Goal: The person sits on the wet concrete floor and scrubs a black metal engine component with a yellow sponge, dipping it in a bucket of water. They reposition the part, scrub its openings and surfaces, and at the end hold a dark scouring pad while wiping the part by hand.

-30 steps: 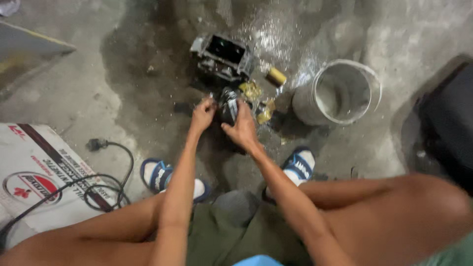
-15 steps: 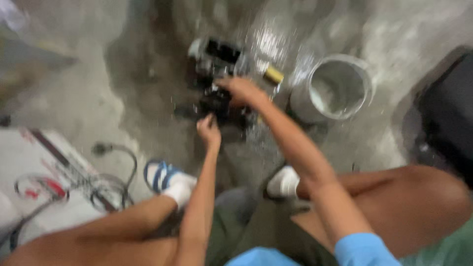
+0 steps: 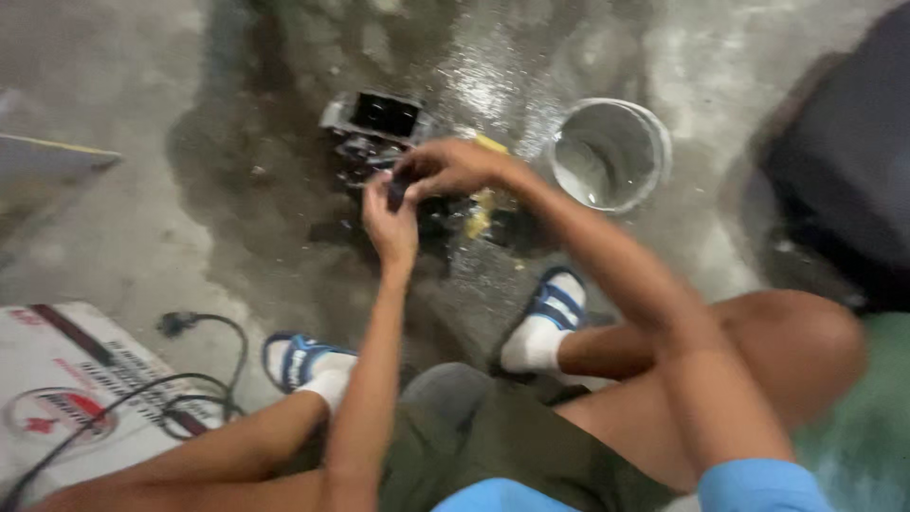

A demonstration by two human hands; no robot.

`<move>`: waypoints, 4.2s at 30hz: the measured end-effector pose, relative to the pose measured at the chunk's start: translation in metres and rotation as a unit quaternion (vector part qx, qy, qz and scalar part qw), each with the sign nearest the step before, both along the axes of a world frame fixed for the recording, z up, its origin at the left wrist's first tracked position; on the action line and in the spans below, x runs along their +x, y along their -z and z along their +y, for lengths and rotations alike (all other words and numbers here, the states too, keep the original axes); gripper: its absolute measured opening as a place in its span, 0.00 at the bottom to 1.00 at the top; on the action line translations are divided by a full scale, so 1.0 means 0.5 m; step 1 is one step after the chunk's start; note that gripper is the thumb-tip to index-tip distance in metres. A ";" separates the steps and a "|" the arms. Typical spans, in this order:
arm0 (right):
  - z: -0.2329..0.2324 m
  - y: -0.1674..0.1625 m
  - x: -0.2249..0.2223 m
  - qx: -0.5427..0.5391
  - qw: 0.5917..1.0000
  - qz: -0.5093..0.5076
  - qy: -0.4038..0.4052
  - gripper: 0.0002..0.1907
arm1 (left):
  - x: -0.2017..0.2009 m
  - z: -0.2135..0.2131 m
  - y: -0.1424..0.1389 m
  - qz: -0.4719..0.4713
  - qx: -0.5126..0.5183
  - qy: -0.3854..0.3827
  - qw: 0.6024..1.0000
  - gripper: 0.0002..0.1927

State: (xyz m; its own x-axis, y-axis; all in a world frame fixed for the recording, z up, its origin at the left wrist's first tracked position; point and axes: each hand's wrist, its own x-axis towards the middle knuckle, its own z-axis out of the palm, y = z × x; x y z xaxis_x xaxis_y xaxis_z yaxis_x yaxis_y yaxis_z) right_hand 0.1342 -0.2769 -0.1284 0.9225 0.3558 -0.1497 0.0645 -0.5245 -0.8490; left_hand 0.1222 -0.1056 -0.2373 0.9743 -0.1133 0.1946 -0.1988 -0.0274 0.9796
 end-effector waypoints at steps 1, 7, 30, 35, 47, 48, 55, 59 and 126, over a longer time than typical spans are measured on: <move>-0.024 -0.029 -0.007 -0.001 0.999 -0.028 -0.015 0.30 | 0.007 -0.018 -0.026 0.018 -0.015 0.039 0.999 0.23; -0.179 -0.192 -0.067 -0.309 0.947 -0.083 0.024 0.15 | 0.089 -0.065 -0.208 -0.007 0.137 0.342 0.929 0.37; -0.335 0.160 -0.243 -0.301 0.882 0.086 0.353 0.10 | 0.296 0.170 -0.025 -0.158 0.393 0.352 0.835 0.29; -0.127 0.263 -0.251 -0.253 0.911 -0.042 0.323 0.16 | 0.210 0.109 0.091 -0.130 0.324 0.304 0.886 0.34; 0.004 0.394 -0.262 -0.188 0.948 -0.090 0.240 0.11 | 0.171 0.099 0.152 -0.230 0.369 0.221 0.873 0.38; 0.016 0.390 -0.260 -0.190 0.944 -0.093 0.254 0.11 | 0.168 0.097 0.153 -0.232 0.374 0.218 0.871 0.37; 0.048 0.396 -0.240 -0.174 0.944 -0.108 0.257 0.13 | 0.166 0.093 0.156 -0.257 0.395 0.199 0.859 0.38; 0.015 0.418 -0.250 -0.185 0.952 -0.090 0.226 0.11 | 0.164 0.100 0.161 -0.255 0.400 0.205 0.856 0.38; 0.048 0.452 -0.306 -0.020 0.907 0.019 0.420 0.12 | 0.158 0.094 0.160 -0.230 0.388 0.219 0.865 0.40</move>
State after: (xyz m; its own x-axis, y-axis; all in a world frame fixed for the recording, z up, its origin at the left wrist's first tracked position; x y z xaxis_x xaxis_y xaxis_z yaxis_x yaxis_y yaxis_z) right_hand -0.0191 -0.2528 -0.3545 0.8592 -0.4777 -0.1834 -0.4010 -0.4059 -0.8213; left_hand 0.2012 -0.0588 -0.3173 0.6447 -0.7222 0.2507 -0.7207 -0.4649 0.5142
